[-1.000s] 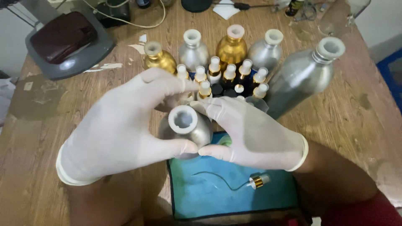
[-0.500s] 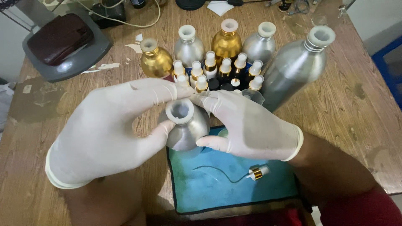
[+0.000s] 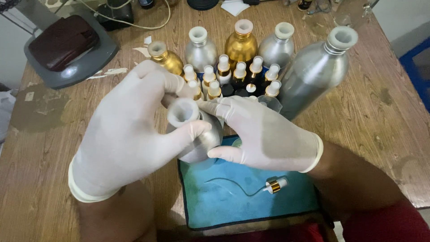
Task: Transferring liquid from large aluminum bottles into smaller containers using a beaker.
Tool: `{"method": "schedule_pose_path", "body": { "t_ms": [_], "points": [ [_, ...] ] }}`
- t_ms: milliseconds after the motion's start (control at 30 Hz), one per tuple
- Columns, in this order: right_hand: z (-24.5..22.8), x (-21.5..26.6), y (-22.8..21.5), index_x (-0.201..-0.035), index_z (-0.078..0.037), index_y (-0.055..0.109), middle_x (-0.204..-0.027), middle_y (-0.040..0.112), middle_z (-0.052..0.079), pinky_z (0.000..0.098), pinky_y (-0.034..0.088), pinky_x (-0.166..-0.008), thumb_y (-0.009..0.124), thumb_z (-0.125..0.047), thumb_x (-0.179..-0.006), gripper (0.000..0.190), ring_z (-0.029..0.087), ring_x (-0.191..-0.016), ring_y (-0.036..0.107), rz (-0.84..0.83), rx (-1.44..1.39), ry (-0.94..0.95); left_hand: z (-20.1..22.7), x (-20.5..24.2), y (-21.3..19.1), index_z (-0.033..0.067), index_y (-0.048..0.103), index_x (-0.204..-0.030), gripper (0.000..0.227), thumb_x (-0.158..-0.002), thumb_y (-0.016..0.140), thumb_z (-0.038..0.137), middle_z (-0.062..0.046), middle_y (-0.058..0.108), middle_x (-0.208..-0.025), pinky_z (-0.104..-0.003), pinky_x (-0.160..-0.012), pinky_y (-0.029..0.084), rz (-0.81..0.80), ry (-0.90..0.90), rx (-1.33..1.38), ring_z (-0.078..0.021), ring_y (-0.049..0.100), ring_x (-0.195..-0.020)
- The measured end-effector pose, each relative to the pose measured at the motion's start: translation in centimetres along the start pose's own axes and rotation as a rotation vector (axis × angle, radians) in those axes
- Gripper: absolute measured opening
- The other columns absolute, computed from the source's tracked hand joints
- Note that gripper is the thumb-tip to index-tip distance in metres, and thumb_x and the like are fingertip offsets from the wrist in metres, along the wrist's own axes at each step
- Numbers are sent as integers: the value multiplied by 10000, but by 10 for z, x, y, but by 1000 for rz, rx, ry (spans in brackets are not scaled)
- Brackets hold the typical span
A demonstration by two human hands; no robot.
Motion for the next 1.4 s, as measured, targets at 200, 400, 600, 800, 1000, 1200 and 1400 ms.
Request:
{"method": "schedule_pose_path", "body": {
  "t_ms": [200, 400, 600, 800, 1000, 1200, 1400],
  "points": [
    [-5, 1, -15, -1483, 43, 454, -1362, 606, 200, 436, 452, -1101, 808, -388, -856, 839, 351, -1274, 594, 130, 22, -82, 22, -2, -7, 16, 575, -1136, 457, -802, 827, 201, -102, 564, -1056, -370, -910, 494, 68, 204, 102, -259, 597, -997],
    [0, 22, -36, -1473, -33, 538, -1291, 695, 104, 354, 502, -1093, 785, -340, -859, 730, 213, -1204, 679, 188, -273, -68, 49, -7, -5, 101, 666, -986, 290, -784, 872, 135, -50, 601, -1011, -438, -917, 497, 0, 386, 152, -255, 644, -974],
    [4, 33, -27, -1317, -55, 642, -1120, 725, 72, 330, 556, -955, 782, -284, -921, 479, 170, -1033, 696, 88, -703, 45, 78, 0, 1, 125, 697, -999, 253, -800, 844, 181, -42, 617, -1113, -502, -1000, 469, 26, 553, -16, -323, 603, -1152],
    [-12, 40, -41, -1370, -65, 570, -1188, 661, 104, 351, 540, -1002, 781, -197, -950, 488, 195, -1109, 653, 156, -734, -81, 88, 1, 7, 132, 707, -891, 207, -839, 899, 191, -15, 669, -1043, -458, -927, 523, 81, 566, -100, -303, 633, -1104],
    [-20, 48, -78, -1193, -127, 696, -990, 723, 47, 299, 555, -790, 829, -272, -781, 457, 163, -925, 703, 134, 178, 69, 86, 8, -6, 90, 717, -1021, 296, -851, 907, 242, -96, 630, -1196, -476, -983, 529, 105, 529, -19, -369, 608, -1178],
    [55, 79, -64, -1063, -275, 821, -886, 777, -37, 312, 582, -806, 808, -352, -800, 275, 145, -848, 739, -300, 321, 691, 61, 14, -31, 21, 656, -1090, 547, -710, 920, 312, -229, 573, -1235, -418, -954, 585, 259, 325, 83, -345, 611, -1175],
    [104, 117, -8, -1108, -219, 754, -1062, 765, -24, 358, 564, -885, 608, -313, -936, 244, 185, -939, 753, -625, 174, 886, 52, 10, -24, -83, 499, -1308, 910, -742, 947, 471, -245, 501, -1356, -426, -1109, 559, 187, 445, 54, -353, 586, -1263]
  ]
}}
Point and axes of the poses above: each hand's wrist, its own x-axis away from the middle knuckle, its own y-axis out of the palm, z = x × y, the point moved 8 cm from there along -x, towards the middle knuckle
